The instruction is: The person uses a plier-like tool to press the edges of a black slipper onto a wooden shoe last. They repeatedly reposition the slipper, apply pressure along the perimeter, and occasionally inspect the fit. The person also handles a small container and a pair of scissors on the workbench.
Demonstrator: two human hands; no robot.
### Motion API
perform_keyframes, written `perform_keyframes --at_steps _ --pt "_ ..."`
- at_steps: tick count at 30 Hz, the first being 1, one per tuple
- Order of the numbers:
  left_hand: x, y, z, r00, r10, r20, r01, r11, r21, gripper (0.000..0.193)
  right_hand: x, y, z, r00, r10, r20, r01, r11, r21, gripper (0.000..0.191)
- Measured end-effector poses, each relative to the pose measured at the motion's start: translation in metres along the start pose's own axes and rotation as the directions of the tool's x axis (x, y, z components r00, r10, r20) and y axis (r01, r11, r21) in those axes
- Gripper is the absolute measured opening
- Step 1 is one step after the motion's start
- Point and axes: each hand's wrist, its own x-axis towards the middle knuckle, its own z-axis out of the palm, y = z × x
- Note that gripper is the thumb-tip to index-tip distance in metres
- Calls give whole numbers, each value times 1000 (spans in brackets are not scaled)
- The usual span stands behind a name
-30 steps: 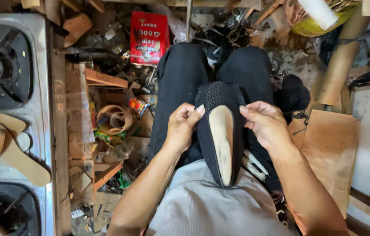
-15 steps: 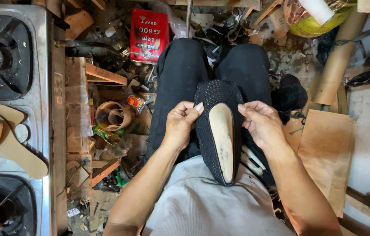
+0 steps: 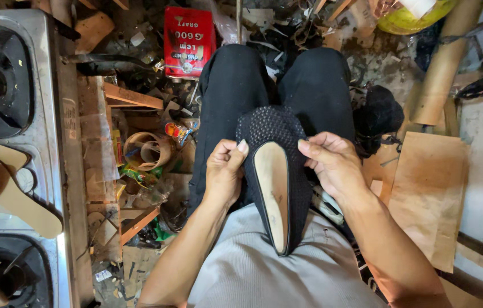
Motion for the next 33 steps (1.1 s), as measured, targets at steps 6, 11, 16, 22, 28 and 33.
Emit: perform_keyframes --at_steps 6,11,16,22,28,33 --pt "-10 -2 -4 999 1 -33 -4 996 -93 10 -5 4 2 998 13 60 -14 1000 21 6" --pt "-14 6 -1 997 -34 62 47 973 -225 11 -5 5 3 985 -37 166 23 996 82 6" --pt "-10 22 0 949 -170 267 243 932 -269 9 -5 1 1 969 -55 240 25 992 124 8" --pt "-4 28 5 848 -280 451 406 889 -212 48 4 -9 -1 938 4 346 -34 996 80 12" --pt "-8 10 20 633 -432 642 660 735 -156 111 14 -13 -4 878 120 464 -202 971 131 19" --pt "-7 -2 32 599 -391 699 721 644 -258 131 19 -14 -2 806 186 562 -348 917 195 21"
